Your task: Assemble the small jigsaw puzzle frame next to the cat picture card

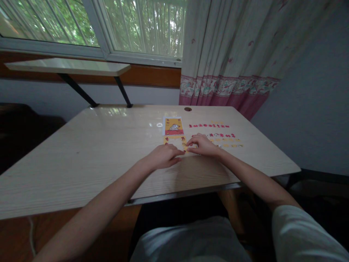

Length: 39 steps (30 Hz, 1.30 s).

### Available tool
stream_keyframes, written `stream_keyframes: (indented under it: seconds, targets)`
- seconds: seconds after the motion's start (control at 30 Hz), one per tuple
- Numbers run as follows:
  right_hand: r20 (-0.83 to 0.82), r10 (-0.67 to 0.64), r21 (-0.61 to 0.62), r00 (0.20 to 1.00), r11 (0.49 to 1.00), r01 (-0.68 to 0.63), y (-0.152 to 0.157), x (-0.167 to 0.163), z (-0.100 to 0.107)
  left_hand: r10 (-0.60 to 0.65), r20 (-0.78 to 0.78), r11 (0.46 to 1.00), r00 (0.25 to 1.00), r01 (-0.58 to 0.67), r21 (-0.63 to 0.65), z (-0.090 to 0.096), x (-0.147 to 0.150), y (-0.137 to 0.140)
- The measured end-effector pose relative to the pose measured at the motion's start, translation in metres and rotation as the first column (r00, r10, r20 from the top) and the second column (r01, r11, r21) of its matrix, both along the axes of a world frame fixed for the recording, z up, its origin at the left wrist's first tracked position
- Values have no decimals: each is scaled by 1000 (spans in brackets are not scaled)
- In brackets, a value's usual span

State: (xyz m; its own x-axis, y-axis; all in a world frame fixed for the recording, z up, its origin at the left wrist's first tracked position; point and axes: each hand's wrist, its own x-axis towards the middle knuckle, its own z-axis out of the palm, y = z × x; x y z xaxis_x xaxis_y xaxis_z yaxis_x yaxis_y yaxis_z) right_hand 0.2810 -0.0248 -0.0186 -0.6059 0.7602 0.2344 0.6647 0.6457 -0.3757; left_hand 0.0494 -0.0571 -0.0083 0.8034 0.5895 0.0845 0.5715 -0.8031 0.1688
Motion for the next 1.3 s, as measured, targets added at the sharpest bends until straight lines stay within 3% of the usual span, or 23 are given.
stream_keyframes:
  seconds: [0.9, 1.1, 1.3]
  targets:
    - [60, 1, 58, 998, 998, -4, 1, -3, 6, 10, 10, 999, 1000, -10, 38, -3, 1, 0]
    - [-9, -1, 85, 1000, 996, 2, 3, -5, 4, 3, -7, 999, 1000, -2, 49, -1, 2, -1]
    - [-19, 80, 113, 997, 991, -78, 4, -7, 4, -6, 0, 999, 1000, 6, 40, -1, 2, 0]
